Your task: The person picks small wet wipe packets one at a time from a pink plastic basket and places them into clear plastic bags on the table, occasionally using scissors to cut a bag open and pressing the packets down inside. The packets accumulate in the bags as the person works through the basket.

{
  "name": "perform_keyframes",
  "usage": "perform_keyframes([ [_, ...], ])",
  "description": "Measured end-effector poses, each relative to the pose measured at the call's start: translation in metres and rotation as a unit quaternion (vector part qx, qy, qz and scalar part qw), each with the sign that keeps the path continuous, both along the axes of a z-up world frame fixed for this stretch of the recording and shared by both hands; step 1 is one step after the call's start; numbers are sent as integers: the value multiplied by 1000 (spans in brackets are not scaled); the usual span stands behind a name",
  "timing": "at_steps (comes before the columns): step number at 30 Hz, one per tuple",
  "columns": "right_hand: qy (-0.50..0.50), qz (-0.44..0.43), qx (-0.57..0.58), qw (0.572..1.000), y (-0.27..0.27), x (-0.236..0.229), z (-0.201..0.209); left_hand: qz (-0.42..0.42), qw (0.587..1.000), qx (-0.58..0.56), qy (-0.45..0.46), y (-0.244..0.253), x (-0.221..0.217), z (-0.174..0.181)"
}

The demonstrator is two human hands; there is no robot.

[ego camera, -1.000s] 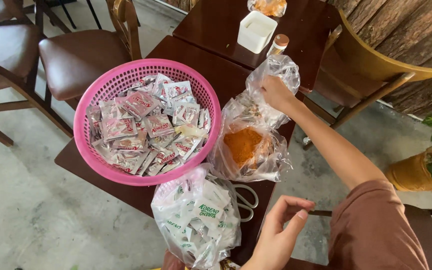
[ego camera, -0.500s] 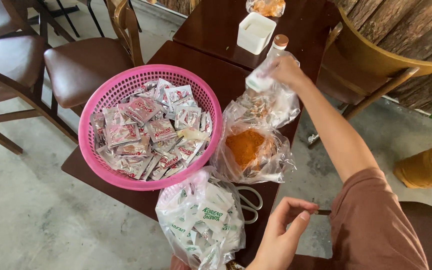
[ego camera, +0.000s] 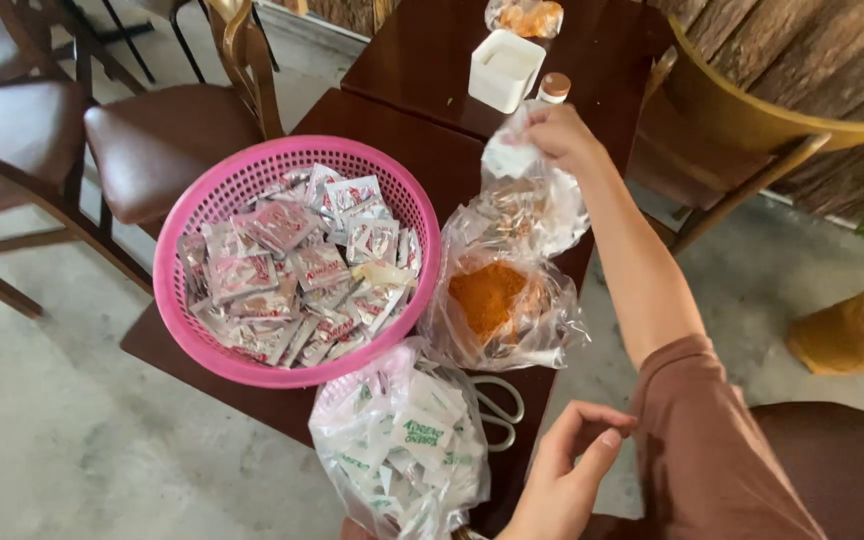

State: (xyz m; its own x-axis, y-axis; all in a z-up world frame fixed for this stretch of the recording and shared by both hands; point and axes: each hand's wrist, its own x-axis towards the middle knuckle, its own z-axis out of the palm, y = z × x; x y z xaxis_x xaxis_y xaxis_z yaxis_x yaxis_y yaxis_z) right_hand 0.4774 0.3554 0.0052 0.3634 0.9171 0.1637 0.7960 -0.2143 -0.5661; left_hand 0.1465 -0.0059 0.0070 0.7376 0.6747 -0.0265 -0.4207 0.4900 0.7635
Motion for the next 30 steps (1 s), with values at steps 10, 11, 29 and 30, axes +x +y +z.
perform_keyframes([
  [10,244,-27,-74,967,2,12,-37,-36,998,-32,31,1,-5,13],
  [11,117,-45,-37,991,-11,-4,-22,-28,999,-26,11,0,-5,11],
  [29,-132,91,-98,982,-76,-39,17,-47,997,-27,51,-2,-10,27],
  [30,-126,100,-93,983,-76,-36,15,-48,997,-27,45,-4,-9,26],
])
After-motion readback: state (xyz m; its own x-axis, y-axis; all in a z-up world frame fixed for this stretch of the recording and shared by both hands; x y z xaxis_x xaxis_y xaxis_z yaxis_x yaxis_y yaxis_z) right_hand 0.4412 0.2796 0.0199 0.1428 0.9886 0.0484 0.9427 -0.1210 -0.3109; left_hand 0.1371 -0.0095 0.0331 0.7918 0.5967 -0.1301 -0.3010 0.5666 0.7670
